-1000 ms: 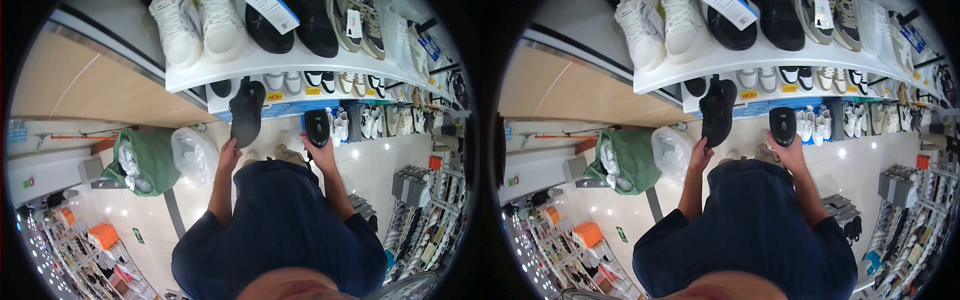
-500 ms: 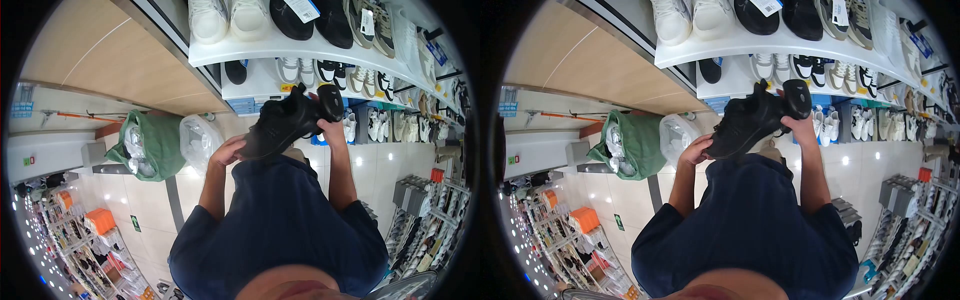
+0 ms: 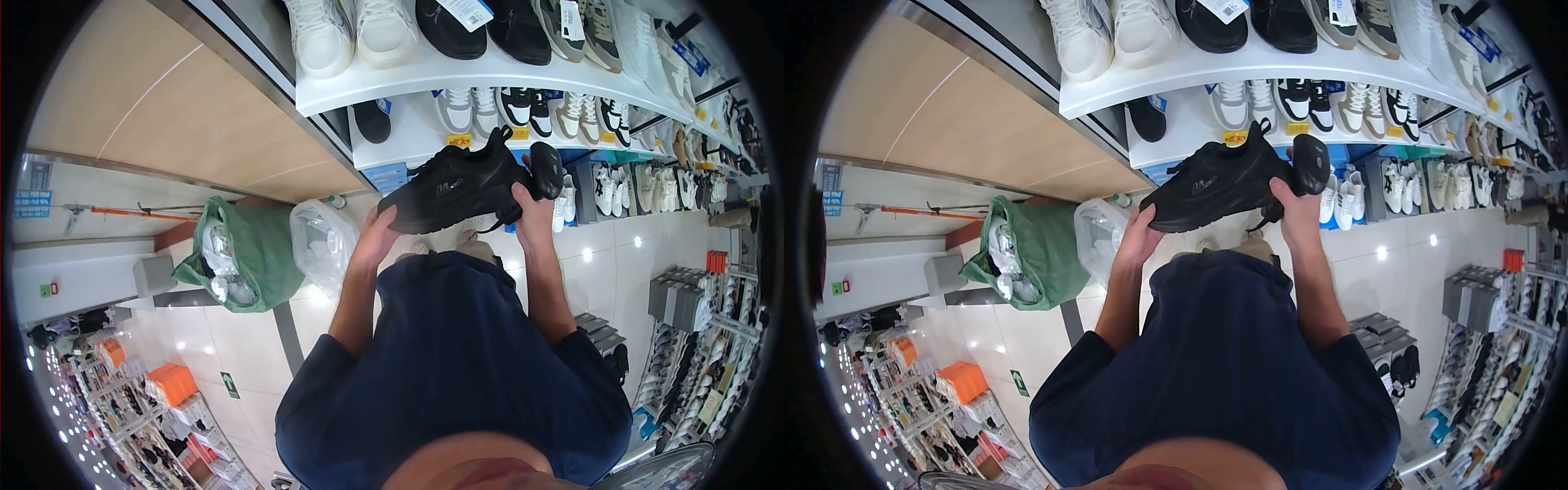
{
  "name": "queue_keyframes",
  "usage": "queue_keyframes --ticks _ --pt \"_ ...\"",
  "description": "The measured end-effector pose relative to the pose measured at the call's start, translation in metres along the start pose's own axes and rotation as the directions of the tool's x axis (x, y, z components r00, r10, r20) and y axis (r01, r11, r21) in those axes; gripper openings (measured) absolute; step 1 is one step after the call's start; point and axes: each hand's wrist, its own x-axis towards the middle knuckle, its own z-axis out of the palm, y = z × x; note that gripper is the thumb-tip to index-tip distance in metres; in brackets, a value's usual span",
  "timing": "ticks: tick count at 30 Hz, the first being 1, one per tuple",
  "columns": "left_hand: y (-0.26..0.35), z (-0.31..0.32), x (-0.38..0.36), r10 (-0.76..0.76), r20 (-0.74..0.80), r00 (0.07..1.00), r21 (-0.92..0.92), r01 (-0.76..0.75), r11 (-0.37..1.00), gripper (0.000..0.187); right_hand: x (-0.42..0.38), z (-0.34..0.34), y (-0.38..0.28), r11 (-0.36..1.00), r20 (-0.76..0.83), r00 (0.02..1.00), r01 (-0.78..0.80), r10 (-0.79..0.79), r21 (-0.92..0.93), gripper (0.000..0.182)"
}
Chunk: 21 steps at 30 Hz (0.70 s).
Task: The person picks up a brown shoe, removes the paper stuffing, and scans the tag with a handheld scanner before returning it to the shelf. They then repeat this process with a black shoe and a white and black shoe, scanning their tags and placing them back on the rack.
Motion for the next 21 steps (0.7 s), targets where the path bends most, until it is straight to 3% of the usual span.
queue_keyframes --ticks 9,11,17,21 --pt "-0.001 -0.004 -0.001 -0.019 0.068 0.997 -0.003 0.019 1.000 0.050 -0.005 0.004 0.001 0.995 -0.077 0.997 -0.002 0.010 0.100 0.069" --pt "0.001 0.006 -0.003 -0.045 -0.040 0.998 -0.011 0.045 0.999 0.051 -0.005 0.003 0.004 0.993 -0.079 0.997 -0.002 0.011 0.116 0.068" --pt "0.002 0.016 -0.007 -0.016 -0.099 0.995 -0.071 0.009 0.997 0.050 -0.008 0.010 -0.003 0.980 -0.068 0.998 -0.005 0.019 0.200 0.065" --pt "0.007 0.025 -0.006 -0.008 -0.144 0.990 -0.065 -0.001 0.998 0.052 -0.007 0.004 0.000 0.994 -0.036 0.999 0.012 -0.008 0.108 0.068"
